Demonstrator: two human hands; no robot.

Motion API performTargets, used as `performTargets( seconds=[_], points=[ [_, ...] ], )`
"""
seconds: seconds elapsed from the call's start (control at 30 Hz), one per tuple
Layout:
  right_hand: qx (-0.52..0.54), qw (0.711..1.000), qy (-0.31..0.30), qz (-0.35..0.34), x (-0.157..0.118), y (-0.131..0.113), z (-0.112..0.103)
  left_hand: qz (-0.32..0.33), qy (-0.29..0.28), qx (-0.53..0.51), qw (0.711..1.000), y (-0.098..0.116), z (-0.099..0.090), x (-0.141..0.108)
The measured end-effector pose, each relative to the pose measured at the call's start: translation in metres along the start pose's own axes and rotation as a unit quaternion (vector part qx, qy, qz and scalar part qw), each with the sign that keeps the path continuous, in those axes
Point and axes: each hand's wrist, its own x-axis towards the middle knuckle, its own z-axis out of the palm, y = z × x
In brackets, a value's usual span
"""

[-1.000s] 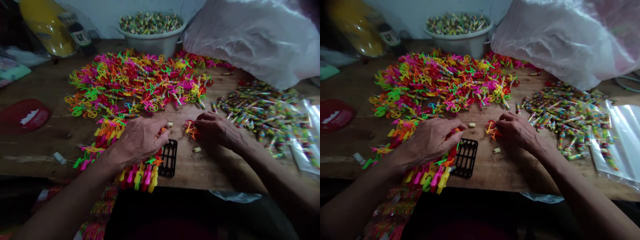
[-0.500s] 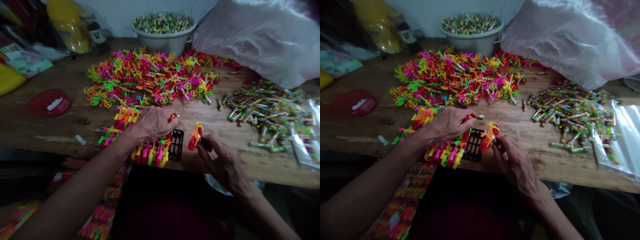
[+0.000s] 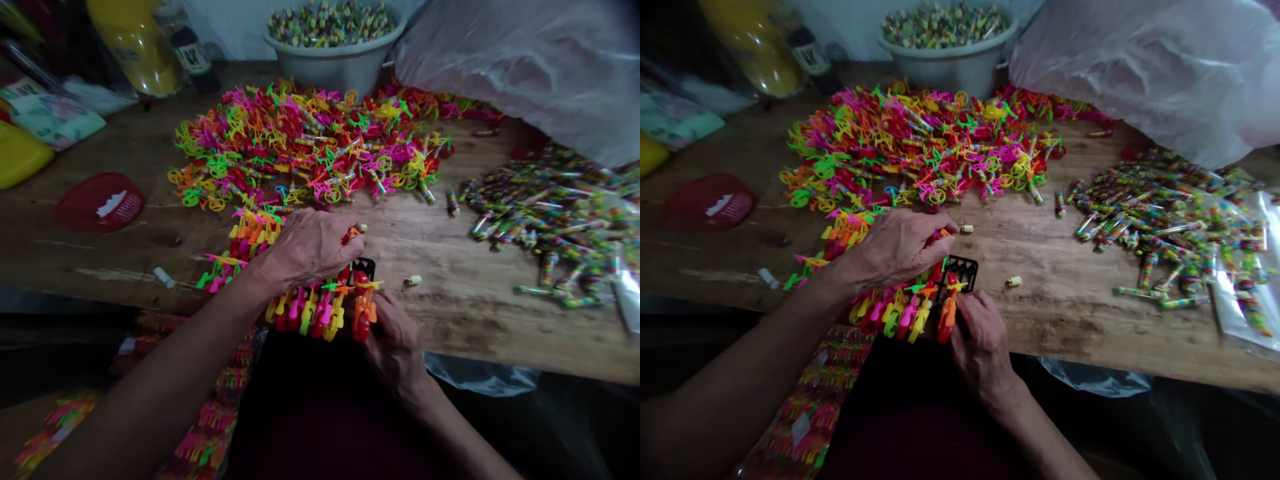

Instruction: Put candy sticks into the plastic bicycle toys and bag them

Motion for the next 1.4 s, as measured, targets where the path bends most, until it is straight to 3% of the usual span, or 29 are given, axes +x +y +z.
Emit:
performTargets(
  seconds=[0.23,0.37,0.5,0.6,0.7,0.8,0.87,0.93,1.0,1.13,1.27,1.4],
  points=[
    [-0.07,0.997,-0.023,-0.036,0.0,-0.002,0.009,0.01,0.003,-0.002,1.0,-0.006,0.005,0.0],
    [-0.071,0.996,0.005,-0.053,-0.002,0.002,0.014,0.053,0.02,-0.05,0.997,-0.007,-0.006,-0.002],
    [-0.095,0.995,-0.01,-0.037,-0.003,0.002,0.019,0.087,0.045,-0.009,0.995,0.007,-0.02,-0.018],
    [-0.076,0.996,0.018,-0.048,-0.002,0.0,0.019,0.108,0.013,0.011,0.994,0.018,-0.013,-0.034],
    [-0.016,0.998,-0.018,-0.054,0.005,0.002,-0.001,0.084,-0.009,0.019,0.996,0.02,0.003,-0.041],
    [-0.025,0.998,-0.064,-0.017,0.027,0.016,-0.045,0.078,-0.005,0.025,0.997,0.017,0.013,-0.04],
    [-0.136,0.99,0.023,-0.004,0.054,0.036,-0.076,0.084,0.003,0.035,0.996,0.015,0.014,-0.04],
    [-0.277,0.956,0.083,0.052,0.087,0.063,-0.095,0.088,0.01,0.053,0.995,0.014,0.014,-0.041],
    [-0.385,0.916,0.044,0.105,0.119,0.09,-0.1,0.098,0.015,0.071,0.993,0.012,0.014,-0.042],
    [-0.412,0.9,0.022,0.138,0.155,0.12,-0.088,0.13,0.015,0.082,0.988,0.01,0.013,-0.042],
    [-0.384,0.906,-0.006,0.179,0.158,0.11,-0.102,0.117,0.013,0.081,0.99,0.01,0.013,-0.041],
    [-0.344,0.915,-0.054,0.205,0.129,0.082,-0.129,0.096,0.015,0.05,0.994,0.012,0.013,-0.039]
  ],
)
